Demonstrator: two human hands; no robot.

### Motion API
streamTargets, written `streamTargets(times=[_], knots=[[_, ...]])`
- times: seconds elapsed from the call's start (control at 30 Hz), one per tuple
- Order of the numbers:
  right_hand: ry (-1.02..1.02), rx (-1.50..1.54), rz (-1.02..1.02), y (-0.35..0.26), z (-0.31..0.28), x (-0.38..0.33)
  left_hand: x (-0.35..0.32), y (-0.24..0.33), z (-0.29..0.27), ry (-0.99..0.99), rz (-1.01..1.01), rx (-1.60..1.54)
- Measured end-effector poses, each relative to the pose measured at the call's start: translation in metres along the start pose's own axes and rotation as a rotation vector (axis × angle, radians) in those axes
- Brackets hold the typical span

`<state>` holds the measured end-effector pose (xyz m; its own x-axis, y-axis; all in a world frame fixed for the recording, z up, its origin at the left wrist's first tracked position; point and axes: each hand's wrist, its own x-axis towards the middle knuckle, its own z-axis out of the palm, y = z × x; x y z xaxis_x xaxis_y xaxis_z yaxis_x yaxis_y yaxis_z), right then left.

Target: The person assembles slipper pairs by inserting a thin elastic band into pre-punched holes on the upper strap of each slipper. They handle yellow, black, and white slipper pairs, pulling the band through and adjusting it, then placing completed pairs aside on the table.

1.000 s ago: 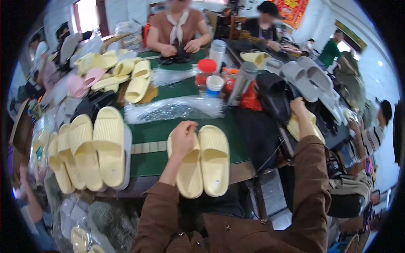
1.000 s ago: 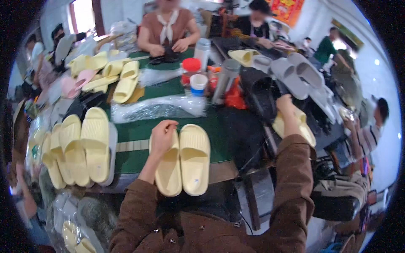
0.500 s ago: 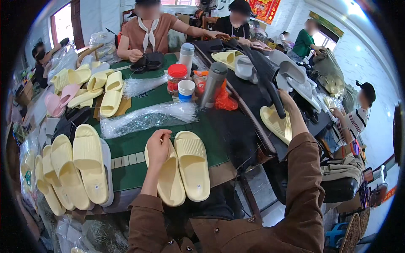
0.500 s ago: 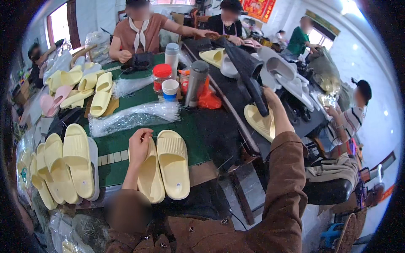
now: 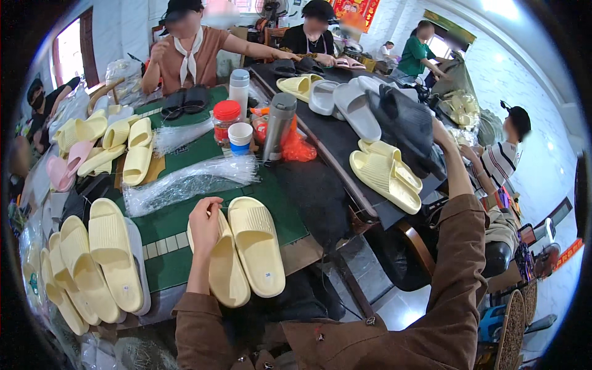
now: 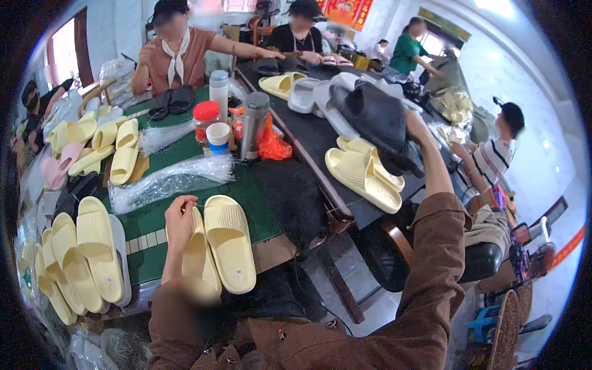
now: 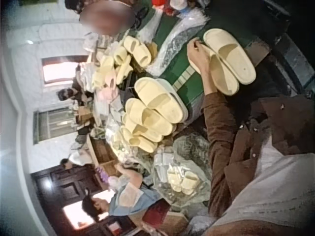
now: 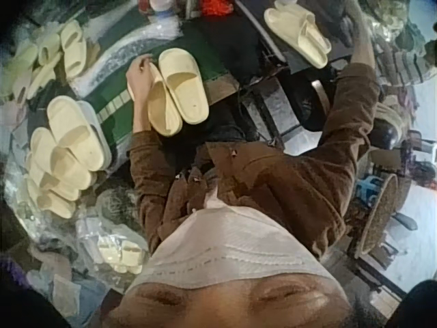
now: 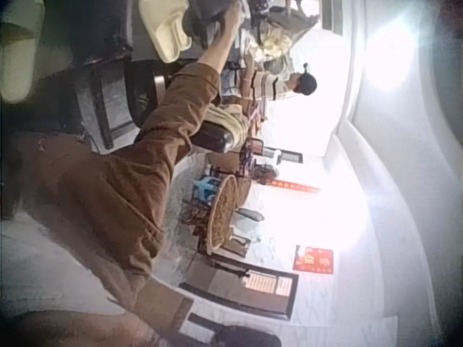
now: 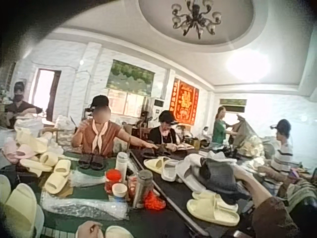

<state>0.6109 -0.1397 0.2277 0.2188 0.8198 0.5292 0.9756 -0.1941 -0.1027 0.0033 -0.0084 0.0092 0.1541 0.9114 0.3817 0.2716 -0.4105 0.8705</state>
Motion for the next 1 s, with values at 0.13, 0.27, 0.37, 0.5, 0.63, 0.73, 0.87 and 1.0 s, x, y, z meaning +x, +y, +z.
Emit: streamTargets(times=[0.13,0.27,0.37,0.5,0.63,0.73,0.87,1.0], knots=[[-0.145,-0.039,0.414,-0.011,0.024,0.003,0.0,-0.006,-0.004,0.036,0.031,0.012],[-0.033,-0.208,0.398,-0.02,0.066,-0.028,0.0,0.004,-0.003,0.01,0.021,0.029],[-0.008,0.017,0.376,-0.031,0.069,-0.042,0.0,-0.001,0.001,-0.002,-0.005,0.034],[0.081,-0.045,0.238,-0.062,0.042,-0.054,-0.002,0.003,-0.006,0.014,-0.009,0.045],[-0.109,0.105,0.143,-0.069,0.013,-0.074,-0.002,-0.002,-0.002,0.001,-0.015,0.035],[-0.182,-0.059,0.07,-0.083,0.0,-0.088,-0.001,-0.002,0.002,0.001,0.001,0.049],[-0.219,-0.163,0.075,-0.098,-0.007,-0.083,0.001,-0.004,0.001,0.019,0.015,0.016],[-0.377,-0.324,0.102,-0.13,-0.01,-0.067,0.001,-0.005,-0.002,0.02,-0.008,0.02]])
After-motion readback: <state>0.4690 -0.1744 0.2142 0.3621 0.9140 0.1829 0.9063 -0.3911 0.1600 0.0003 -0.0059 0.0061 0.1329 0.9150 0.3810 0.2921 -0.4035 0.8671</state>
